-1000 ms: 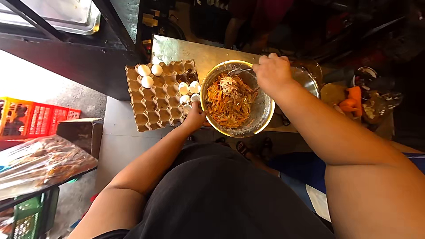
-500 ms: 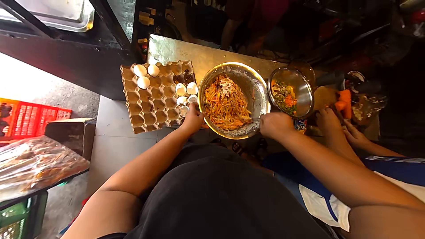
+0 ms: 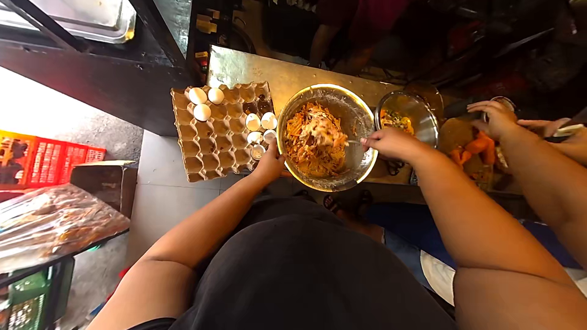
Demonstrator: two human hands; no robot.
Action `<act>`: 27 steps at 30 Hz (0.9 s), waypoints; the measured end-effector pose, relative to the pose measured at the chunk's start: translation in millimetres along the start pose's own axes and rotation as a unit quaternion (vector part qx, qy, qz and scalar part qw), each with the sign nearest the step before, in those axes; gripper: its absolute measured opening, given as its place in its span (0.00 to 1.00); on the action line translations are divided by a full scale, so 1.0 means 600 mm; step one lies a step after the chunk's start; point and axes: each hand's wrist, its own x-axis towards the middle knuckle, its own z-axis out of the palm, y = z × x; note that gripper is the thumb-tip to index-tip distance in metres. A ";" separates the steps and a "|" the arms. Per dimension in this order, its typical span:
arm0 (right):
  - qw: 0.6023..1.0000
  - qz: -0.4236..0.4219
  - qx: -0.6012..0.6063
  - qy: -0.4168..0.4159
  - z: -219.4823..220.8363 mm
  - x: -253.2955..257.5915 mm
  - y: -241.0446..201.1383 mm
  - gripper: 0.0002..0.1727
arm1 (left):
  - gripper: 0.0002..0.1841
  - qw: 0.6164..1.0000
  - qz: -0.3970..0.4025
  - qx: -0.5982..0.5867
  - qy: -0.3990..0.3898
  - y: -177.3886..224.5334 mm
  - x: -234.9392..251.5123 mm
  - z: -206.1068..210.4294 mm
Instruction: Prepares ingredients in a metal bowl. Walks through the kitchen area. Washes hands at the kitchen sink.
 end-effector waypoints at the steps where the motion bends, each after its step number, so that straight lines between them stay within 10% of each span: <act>1: 0.999 0.006 -0.036 -0.002 -0.020 0.000 -0.006 0.25 | 0.35 1.000 0.000 0.002 -0.001 0.000 0.000 -0.001; 8: 0.933 0.156 -0.324 -0.034 -0.028 -0.052 -0.119 0.17 | 0.34 1.000 0.005 -0.010 -0.003 0.004 -0.007 -0.002; 12: 0.928 0.053 -0.366 -0.052 0.055 -0.024 -0.069 0.15 | 0.33 1.000 0.008 -0.016 -0.004 0.003 -0.007 -0.002; 21: 0.992 0.059 -0.110 -0.008 0.170 -0.052 -0.128 0.24 | 0.33 1.000 0.002 0.029 -0.007 0.010 -0.004 0.001; 27: 0.986 0.037 0.164 -0.007 0.133 -0.019 -0.042 0.24 | 0.34 1.000 -0.002 0.019 -0.017 0.010 -0.002 -0.005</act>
